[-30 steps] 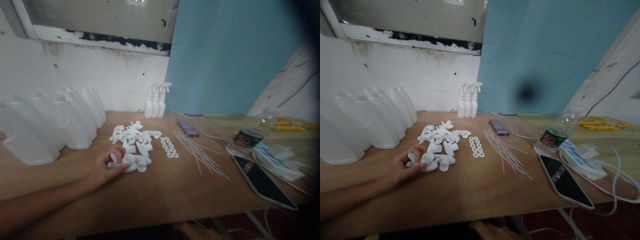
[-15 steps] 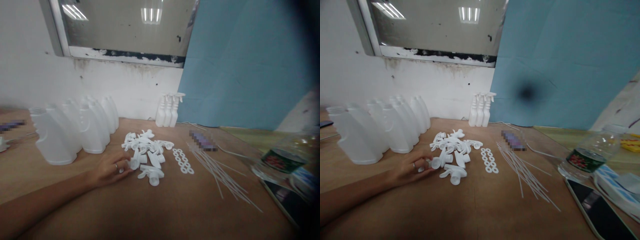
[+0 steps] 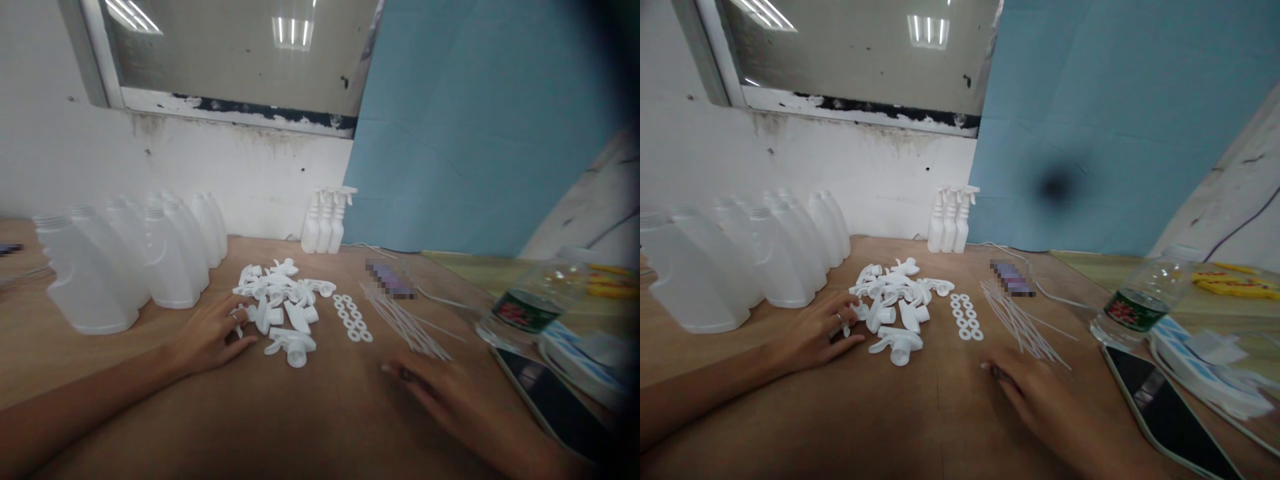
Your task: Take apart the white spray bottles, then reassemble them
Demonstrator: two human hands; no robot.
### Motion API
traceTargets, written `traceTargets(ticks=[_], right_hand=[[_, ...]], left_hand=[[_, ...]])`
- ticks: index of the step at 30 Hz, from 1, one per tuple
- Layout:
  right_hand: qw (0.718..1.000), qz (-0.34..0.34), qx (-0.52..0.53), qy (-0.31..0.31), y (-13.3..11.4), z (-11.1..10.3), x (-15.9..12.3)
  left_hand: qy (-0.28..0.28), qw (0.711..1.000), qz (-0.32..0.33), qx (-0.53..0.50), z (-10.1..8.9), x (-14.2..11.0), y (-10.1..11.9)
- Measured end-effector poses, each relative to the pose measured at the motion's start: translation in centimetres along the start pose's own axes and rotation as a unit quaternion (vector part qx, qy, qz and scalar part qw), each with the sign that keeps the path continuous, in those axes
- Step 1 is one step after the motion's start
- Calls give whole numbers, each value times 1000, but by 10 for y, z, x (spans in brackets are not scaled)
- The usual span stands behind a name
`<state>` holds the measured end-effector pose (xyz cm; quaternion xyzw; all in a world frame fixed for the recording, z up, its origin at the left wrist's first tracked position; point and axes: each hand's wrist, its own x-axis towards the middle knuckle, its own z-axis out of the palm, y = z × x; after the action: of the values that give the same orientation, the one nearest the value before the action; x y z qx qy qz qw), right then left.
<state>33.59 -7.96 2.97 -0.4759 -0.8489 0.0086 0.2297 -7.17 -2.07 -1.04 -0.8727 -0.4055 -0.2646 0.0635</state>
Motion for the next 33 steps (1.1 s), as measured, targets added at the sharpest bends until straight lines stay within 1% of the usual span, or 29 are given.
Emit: traceTargets(ticks=[3, 5, 7, 10, 12, 14, 16, 17, 18, 19, 20, 21, 23, 26, 29, 31, 33], right_hand=[[996, -18, -78, -46, 4, 13, 34], [992, -24, -99, -78, 3, 25, 45], [989, -28, -99, -105, 2, 32, 46], [989, -27, -76, -124, 3, 33, 38], [992, -33, -51, -110, 8, 27, 40], [996, -42, -16, -79, 15, 18, 54], [997, -39, 40, -50, 22, 7, 86], [996, -25, 82, -37, 25, 2, 107], [989, 12, 148, -13, 28, -3, 131], [966, 72, 247, 5, 30, -7, 157], [924, 143, 356, 4, 32, -10, 184], [904, 165, 395, 5, 34, -12, 211], [874, 181, 450, 17, 37, -11, 262], [809, 207, 547, 55, 42, -1, 325], [740, 224, 626, 100, 48, 11, 365], [698, 223, 670, 120, 51, 16, 380], [661, 215, 708, 129, 51, 17, 388]], left_hand=[[-5, 1000, 4, 11, -2, -2, 1], [-10, 1000, 1, 25, -2, -2, 2], [-17, 999, -11, 38, -3, -1, 3], [-33, 998, -29, 51, -5, 1, 4], [-40, 997, -32, 51, -5, 2, 5], [-45, 997, -32, 45, -4, 2, 5], [-47, 998, -30, 35, -2, 1, 4], [-49, 998, -29, 29, -1, 1, 4], [-50, 998, -28, 24, -1, 1, 3], [-51, 998, -29, 20, 0, 0, 3], [-51, 998, -29, 18, 1, 0, 2], [-50, 998, -29, 19, 1, 0, 2], [-45, 998, -26, 25, 1, 0, 1], [-34, 999, -10, 41, -1, 2, 0], [-18, 998, 4, 54, -4, 5, 1], [-9, 999, 10, 53, -6, 6, 1], [-1, 999, 13, 50, -7, 6, 2]])
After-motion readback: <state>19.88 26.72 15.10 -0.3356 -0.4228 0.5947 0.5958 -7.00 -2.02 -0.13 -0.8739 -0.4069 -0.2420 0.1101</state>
